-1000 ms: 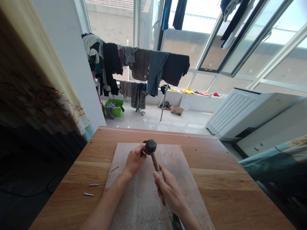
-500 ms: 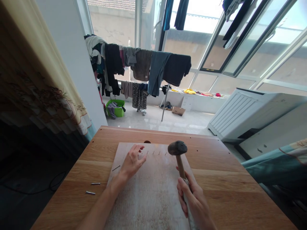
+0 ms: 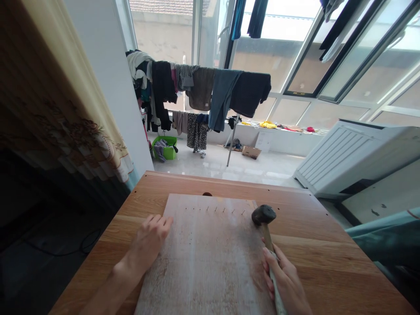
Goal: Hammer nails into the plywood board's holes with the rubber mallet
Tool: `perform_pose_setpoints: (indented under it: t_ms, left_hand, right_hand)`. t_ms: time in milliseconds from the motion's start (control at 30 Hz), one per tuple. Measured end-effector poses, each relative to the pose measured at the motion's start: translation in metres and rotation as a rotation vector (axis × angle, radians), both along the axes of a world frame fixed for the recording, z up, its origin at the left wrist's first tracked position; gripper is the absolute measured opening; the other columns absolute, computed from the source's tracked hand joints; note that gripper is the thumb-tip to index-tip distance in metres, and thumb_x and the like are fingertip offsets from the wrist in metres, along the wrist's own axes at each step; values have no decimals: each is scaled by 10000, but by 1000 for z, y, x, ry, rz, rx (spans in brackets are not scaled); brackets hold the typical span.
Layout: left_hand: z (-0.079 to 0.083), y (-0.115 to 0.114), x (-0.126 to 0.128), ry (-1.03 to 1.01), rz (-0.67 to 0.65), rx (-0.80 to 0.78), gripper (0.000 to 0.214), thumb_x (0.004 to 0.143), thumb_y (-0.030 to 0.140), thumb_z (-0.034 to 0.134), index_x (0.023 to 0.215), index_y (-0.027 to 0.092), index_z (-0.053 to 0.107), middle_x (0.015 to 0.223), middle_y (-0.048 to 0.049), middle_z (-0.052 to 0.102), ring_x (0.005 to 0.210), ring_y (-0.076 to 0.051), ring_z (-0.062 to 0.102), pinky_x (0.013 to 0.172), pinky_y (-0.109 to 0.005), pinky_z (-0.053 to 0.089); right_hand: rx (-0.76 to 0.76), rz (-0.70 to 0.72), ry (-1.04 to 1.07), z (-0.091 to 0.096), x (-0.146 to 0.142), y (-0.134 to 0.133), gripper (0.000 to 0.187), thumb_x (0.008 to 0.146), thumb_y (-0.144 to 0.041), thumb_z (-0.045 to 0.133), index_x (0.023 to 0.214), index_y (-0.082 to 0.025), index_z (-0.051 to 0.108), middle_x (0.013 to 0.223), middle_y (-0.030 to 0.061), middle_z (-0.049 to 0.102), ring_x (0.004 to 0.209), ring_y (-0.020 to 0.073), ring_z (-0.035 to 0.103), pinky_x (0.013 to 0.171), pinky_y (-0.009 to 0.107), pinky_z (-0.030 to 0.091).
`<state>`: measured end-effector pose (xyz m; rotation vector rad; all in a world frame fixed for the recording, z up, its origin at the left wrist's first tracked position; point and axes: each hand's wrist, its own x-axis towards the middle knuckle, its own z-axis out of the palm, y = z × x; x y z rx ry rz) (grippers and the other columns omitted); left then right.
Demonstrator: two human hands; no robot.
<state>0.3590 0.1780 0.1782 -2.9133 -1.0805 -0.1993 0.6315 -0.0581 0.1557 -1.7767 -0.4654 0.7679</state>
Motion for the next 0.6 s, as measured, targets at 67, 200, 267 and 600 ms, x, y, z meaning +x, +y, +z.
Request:
perform_pose_setpoints:
  t_ms: [67,200,267,600]
  left_hand:
    - [7,0,4,55,-55,44,346,844,-52,495,963,175,727,841,-96,723,831,-294,683,773,-392,505]
    - [4,9,6,-17,-85,14,322,867,-10,504,961,191,737,885,-90,730,851,-272,688,795,-379,511]
    - [-3,16,14,-225,-76,-90,319,913,65,508,1070,227,734,933,-62,739,863,-230,699,805,-339,523]
    - [-31,28,108,-830,6,-526,153,868,248,607,928,220,744,754,5,754,635,-141,682,666,-238,555]
  right_hand:
    - [5,1,-3,-1,0,0,638,728,-859,633,768,-235,505,547,-96,487,322,60,376,260,198,380]
    - [3,-8,-2,-4,0,0,614,752,-840,626,802,-240,506,553,-99,491,327,68,387,260,202,384]
    - [5,-3,-13,-7,0,0,589,792,-824,600,800,-242,506,513,-107,466,323,72,378,269,198,383]
    - [19,-4,-72,-19,-2,-3,506,893,-745,556,818,-246,512,447,-112,442,317,90,372,294,202,366]
